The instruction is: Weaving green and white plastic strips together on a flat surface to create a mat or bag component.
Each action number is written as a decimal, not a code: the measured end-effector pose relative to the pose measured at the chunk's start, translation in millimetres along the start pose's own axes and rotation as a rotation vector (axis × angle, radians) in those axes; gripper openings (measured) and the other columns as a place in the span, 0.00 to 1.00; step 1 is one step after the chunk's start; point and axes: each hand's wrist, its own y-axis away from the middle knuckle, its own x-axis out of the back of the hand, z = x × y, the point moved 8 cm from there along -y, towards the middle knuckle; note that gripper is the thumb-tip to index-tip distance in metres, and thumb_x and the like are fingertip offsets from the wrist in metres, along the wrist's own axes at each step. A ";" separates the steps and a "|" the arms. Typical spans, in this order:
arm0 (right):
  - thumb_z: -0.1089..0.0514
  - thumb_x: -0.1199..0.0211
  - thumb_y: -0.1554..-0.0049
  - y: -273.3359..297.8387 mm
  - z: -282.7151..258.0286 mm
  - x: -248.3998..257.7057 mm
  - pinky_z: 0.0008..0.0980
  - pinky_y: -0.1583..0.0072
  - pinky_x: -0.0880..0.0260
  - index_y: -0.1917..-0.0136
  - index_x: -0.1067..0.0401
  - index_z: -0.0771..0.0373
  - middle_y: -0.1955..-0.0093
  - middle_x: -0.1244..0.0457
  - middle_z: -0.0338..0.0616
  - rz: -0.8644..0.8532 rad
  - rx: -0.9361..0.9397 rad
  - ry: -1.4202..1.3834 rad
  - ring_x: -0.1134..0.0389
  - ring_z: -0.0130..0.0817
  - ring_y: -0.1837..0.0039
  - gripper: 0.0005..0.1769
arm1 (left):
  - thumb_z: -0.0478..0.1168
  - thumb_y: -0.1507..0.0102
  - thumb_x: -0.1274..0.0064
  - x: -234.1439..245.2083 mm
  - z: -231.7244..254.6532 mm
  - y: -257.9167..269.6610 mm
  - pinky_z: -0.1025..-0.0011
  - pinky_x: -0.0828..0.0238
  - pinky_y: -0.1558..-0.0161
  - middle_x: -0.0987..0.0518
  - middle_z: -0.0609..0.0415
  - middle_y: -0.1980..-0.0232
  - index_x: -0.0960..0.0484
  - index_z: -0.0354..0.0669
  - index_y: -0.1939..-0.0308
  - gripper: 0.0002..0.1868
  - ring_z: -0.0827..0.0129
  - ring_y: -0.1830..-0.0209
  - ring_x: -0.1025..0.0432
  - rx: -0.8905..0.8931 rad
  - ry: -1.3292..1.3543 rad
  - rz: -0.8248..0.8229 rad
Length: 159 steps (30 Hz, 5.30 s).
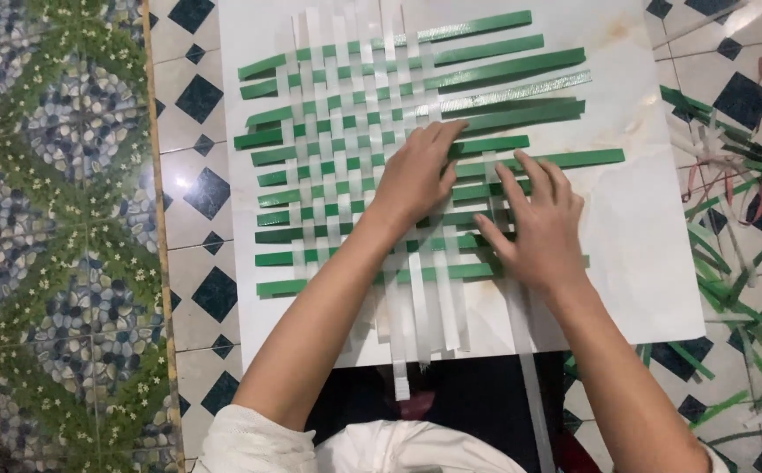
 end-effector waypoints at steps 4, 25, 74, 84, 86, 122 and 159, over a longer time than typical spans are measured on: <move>0.35 0.44 0.42 -16.3 5.4 -20.6 0.61 0.35 0.51 0.29 0.36 0.53 0.26 0.50 0.49 -0.135 -0.070 -0.014 0.58 0.52 0.23 0.34 | 0.32 0.39 0.52 -7.1 -4.1 -1.9 0.54 0.25 0.49 0.24 0.46 0.46 0.33 0.44 0.33 0.28 0.55 0.47 0.27 0.018 -0.010 -0.003; 0.29 0.53 0.41 -24.6 -11.4 -37.2 0.72 0.30 0.67 0.25 0.44 0.62 0.18 0.66 0.58 -0.259 -0.194 -0.045 0.74 0.58 0.19 0.44 | 0.30 0.39 0.52 -17.8 -17.9 -2.3 0.51 0.29 0.42 0.26 0.51 0.49 0.32 0.45 0.36 0.26 0.54 0.47 0.27 0.093 0.165 0.027; 0.59 0.41 0.40 214.5 11.9 -7.4 0.32 0.69 0.42 0.61 0.23 0.78 0.77 0.38 0.55 -0.468 -1.237 -0.853 0.41 0.39 0.75 0.17 | 0.30 0.51 0.54 -25.2 -12.7 -24.6 0.57 0.40 0.52 0.24 0.50 0.49 0.37 0.40 0.36 0.37 0.56 0.56 0.31 -0.059 -0.072 0.038; 0.60 0.41 0.40 212.2 9.3 -3.3 0.32 0.70 0.41 0.59 0.22 0.80 0.77 0.37 0.57 -0.554 -1.276 -0.813 0.41 0.40 0.76 0.17 | 0.36 0.54 0.48 -29.8 -27.5 -35.6 0.60 0.45 0.48 0.21 0.58 0.54 0.34 0.43 0.36 0.39 0.64 0.56 0.27 0.121 0.084 -0.187; 0.60 0.41 0.40 213.0 11.4 -4.2 0.33 0.71 0.41 0.60 0.22 0.80 0.77 0.38 0.57 -0.543 -1.273 -0.819 0.42 0.39 0.77 0.17 | 0.37 0.53 0.46 -30.3 -30.0 -37.0 0.61 0.46 0.46 0.21 0.60 0.54 0.33 0.44 0.36 0.38 0.65 0.58 0.27 0.139 0.116 -0.205; 0.60 0.39 0.41 210.2 4.9 4.4 0.33 0.71 0.41 0.60 0.22 0.80 0.77 0.38 0.56 -0.509 -1.349 -0.781 0.42 0.39 0.76 0.17 | 0.30 0.54 0.48 -25.4 -26.9 -47.7 0.71 0.28 0.60 0.22 0.57 0.61 0.26 0.41 0.49 0.27 0.68 0.66 0.29 0.122 0.275 -0.160; 0.58 0.40 0.42 189.3 -10.3 7.7 0.27 0.72 0.51 0.63 0.21 0.74 0.83 0.41 0.48 -0.345 -1.158 -0.798 0.48 0.30 0.78 0.16 | 0.24 0.53 0.57 -21.6 -27.5 -41.8 0.66 0.30 0.45 0.31 0.47 0.48 0.34 0.37 0.43 0.32 0.59 0.49 0.30 -0.053 0.255 0.066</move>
